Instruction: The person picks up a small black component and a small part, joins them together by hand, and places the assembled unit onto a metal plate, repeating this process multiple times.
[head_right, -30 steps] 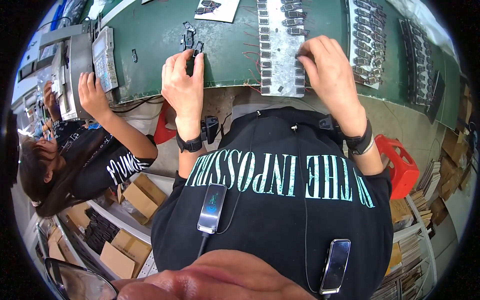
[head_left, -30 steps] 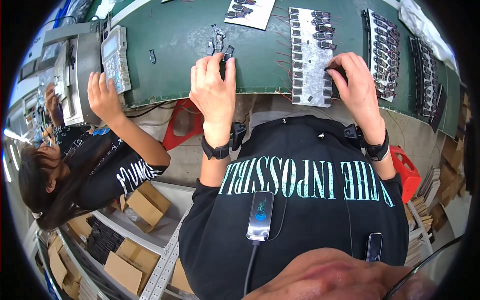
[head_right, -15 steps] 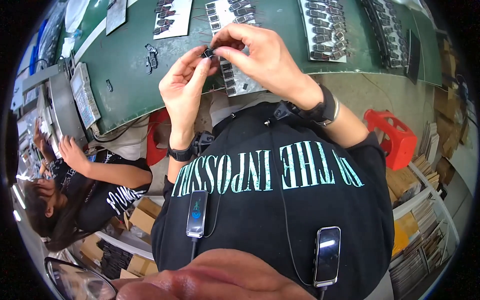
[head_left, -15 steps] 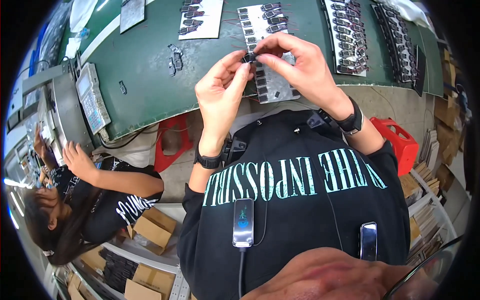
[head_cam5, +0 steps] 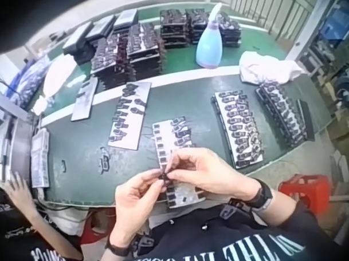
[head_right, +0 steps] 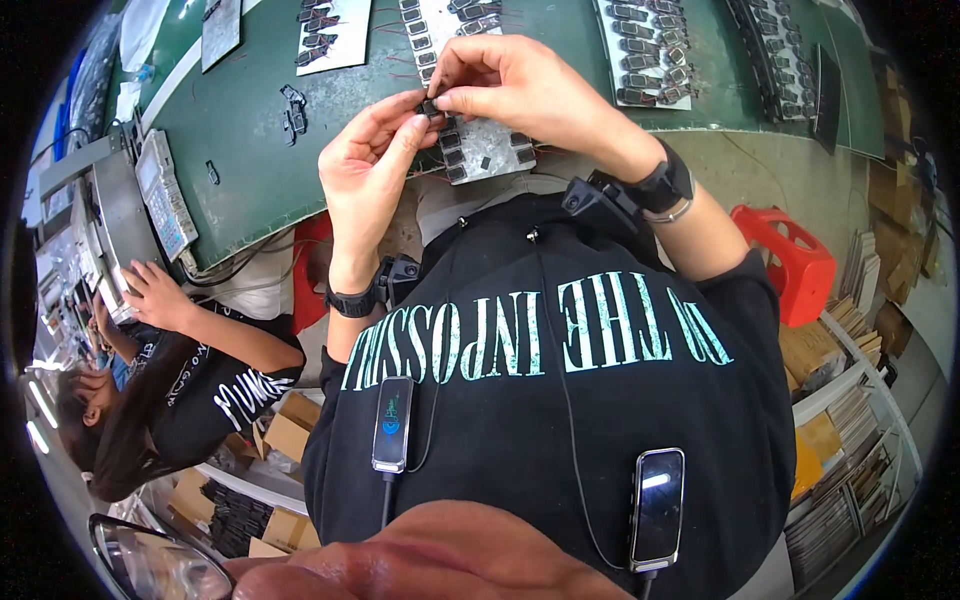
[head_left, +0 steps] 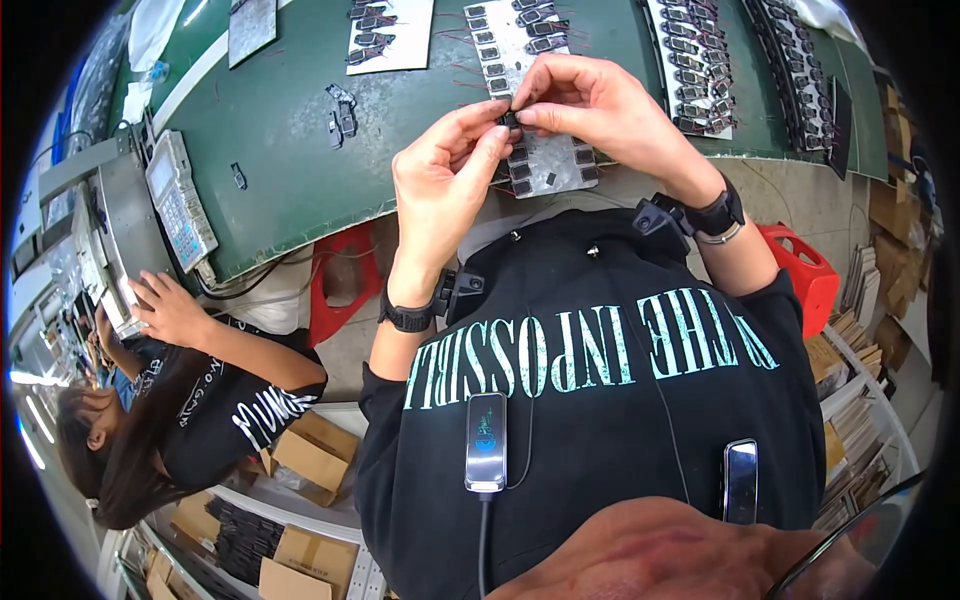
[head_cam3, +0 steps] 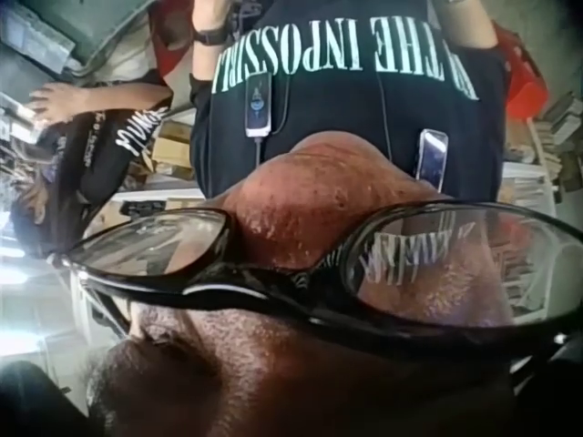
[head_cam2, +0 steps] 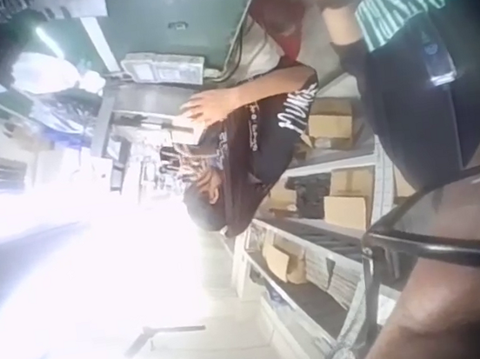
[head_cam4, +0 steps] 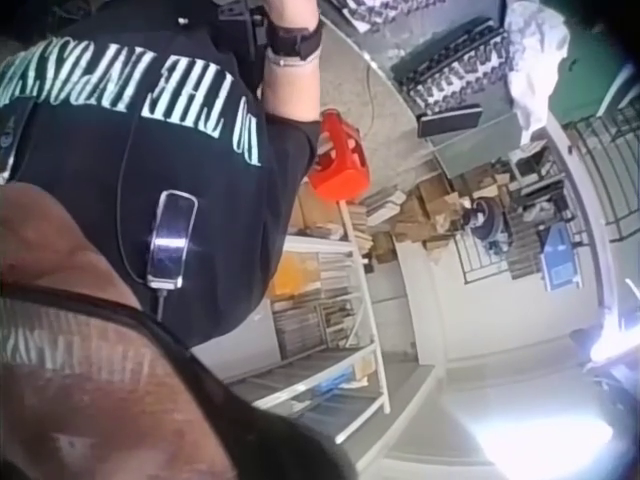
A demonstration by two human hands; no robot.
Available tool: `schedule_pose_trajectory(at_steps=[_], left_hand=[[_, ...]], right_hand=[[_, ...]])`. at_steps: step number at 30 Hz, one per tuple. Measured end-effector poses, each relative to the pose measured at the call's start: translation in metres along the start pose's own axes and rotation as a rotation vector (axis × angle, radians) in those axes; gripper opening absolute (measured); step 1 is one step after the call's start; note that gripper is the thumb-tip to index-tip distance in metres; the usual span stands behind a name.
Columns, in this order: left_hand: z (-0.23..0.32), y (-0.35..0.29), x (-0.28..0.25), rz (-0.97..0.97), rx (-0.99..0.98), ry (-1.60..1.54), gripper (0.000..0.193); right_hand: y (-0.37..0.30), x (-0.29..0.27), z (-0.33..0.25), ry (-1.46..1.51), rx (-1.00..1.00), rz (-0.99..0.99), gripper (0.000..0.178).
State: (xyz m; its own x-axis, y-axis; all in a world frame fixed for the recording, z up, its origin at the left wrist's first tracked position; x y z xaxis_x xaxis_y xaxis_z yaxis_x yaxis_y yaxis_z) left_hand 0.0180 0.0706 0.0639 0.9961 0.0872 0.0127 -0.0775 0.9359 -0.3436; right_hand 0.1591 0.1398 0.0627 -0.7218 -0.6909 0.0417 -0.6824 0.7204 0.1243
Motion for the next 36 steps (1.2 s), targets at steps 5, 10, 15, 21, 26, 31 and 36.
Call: schedule_pose_trajectory(at_steps=[5, 10, 15, 21, 26, 31, 36], left_hand=[[0.003, 0.002, 0.001, -0.005, -0.026, 0.041, 0.021], [0.000, 0.002, 0.007, 0.018, 0.002, 0.074, 0.022], [0.016, -0.007, 0.012, 0.104, 0.095, 0.176, 0.025], [0.018, 0.000, 0.002, 0.170, 0.099, 0.044, 0.026], [0.012, -0.003, 0.012, 0.061, 0.099, 0.242, 0.022], [0.015, -0.017, -0.012, 0.317, 0.264, 0.368, 0.022], [0.021, -0.020, -0.070, 0.783, 0.319, 0.835, 0.020]], right_hand=[[0.001, 0.000, 0.001, -0.050, 0.015, -0.070, 0.011], [-0.007, 0.003, -0.011, -0.322, -0.071, -0.010, 0.017], [-0.029, -0.008, -0.028, -0.477, -0.102, 0.079, 0.020], [-0.031, -0.043, -0.021, -0.787, -0.070, 0.202, 0.015], [-0.028, -0.036, -0.027, -1.000, -0.250, 0.245, 0.013], [-0.033, -0.025, -0.044, -1.215, -0.449, 0.310, 0.016], [-0.058, -0.017, -0.045, -1.192, -0.363, 0.166, 0.021]])
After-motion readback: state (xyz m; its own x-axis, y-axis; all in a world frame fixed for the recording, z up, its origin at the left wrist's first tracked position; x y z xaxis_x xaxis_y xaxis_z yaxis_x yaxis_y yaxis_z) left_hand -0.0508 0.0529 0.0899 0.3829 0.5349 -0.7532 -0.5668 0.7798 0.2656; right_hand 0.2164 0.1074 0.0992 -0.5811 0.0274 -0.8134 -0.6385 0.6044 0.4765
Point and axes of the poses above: each hand's wrist, its own y-axis towards the middle knuckle, its own x-axis out of the palm, z = x × y, the point moved 8 cm from there along y, towards the middle knuckle, and after that the axes turned 14 degrees about -x, right-handed, at the moved point
